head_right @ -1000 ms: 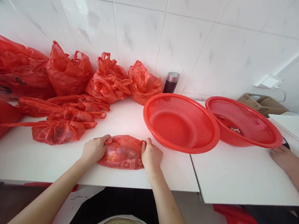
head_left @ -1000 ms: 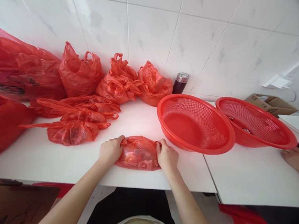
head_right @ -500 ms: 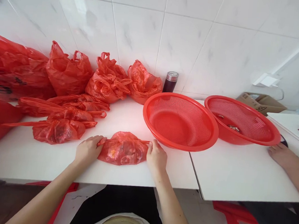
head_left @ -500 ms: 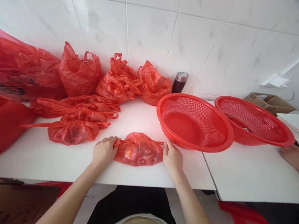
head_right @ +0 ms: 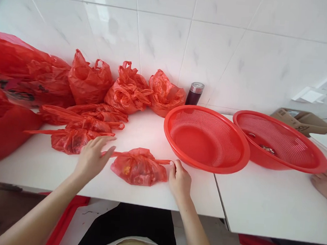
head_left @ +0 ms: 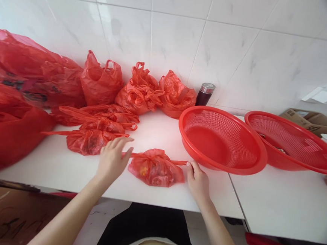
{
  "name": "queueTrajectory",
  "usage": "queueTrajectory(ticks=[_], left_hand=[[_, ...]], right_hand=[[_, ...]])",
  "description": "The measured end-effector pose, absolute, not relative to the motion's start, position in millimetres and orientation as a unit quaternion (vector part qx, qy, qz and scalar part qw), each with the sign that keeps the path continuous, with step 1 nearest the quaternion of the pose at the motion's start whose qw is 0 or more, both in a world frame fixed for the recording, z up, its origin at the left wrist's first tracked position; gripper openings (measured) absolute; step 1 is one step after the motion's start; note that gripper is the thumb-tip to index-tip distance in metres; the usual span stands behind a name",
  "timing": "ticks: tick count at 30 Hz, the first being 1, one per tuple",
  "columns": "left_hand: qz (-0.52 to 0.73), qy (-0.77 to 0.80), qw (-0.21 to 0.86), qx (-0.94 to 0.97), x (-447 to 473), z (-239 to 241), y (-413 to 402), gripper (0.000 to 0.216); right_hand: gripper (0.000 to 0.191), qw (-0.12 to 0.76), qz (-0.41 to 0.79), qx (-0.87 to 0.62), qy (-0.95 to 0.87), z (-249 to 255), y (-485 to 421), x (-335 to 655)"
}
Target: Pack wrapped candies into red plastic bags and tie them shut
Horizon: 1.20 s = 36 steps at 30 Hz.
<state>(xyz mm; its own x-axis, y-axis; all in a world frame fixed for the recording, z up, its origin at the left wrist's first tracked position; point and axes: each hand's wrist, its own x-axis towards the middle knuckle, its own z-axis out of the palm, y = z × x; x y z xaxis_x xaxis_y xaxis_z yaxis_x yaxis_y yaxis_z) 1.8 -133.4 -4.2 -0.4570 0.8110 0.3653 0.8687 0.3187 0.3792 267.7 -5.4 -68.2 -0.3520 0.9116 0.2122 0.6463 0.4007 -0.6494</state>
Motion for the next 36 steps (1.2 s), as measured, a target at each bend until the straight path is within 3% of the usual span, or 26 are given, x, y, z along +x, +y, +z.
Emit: queueTrajectory(ticks=[2, 4, 10, 19, 25, 32, 36], left_hand=[[-0.251, -0.737, 0.050, -0.626, 23, 6, -119, 0.029], [-0.189, -0.676, -0.020, -0.712, 41, 7, -102, 0.028], [-0.117, -0.666, -0.088, -0.732, 45, 4, -82, 0.023], [-0.151, -0.695, -0.293, -0.639, -63, 99, -178, 0.025], [-0.116, -0.830, -0.106, -0.536, -138, 64, -198, 0.030], [-0.253, -0.846, 0.194, -0.426, -83, 3, -243, 0.044], [-0.203, -0.856, 0.203, -0.429, -54, -38, -260, 0.053]], right_hand=[[0.035, 0.307, 0.268, -0.482, -0.775, -68, -7, 270], [0.036, 0.339, 0.305, -0.471, -0.755, -68, -9, 274], [0.038, 0.383, 0.399, -0.479, -0.682, -69, -9, 283], [0.037, 0.353, 0.390, -0.461, -0.715, -70, -6, 281], [0.036, 0.328, 0.347, -0.462, -0.747, -68, -7, 279], [0.037, 0.333, 0.323, -0.447, -0.765, -69, -7, 277], [0.036, 0.328, 0.318, -0.442, -0.772, -71, -8, 276]])
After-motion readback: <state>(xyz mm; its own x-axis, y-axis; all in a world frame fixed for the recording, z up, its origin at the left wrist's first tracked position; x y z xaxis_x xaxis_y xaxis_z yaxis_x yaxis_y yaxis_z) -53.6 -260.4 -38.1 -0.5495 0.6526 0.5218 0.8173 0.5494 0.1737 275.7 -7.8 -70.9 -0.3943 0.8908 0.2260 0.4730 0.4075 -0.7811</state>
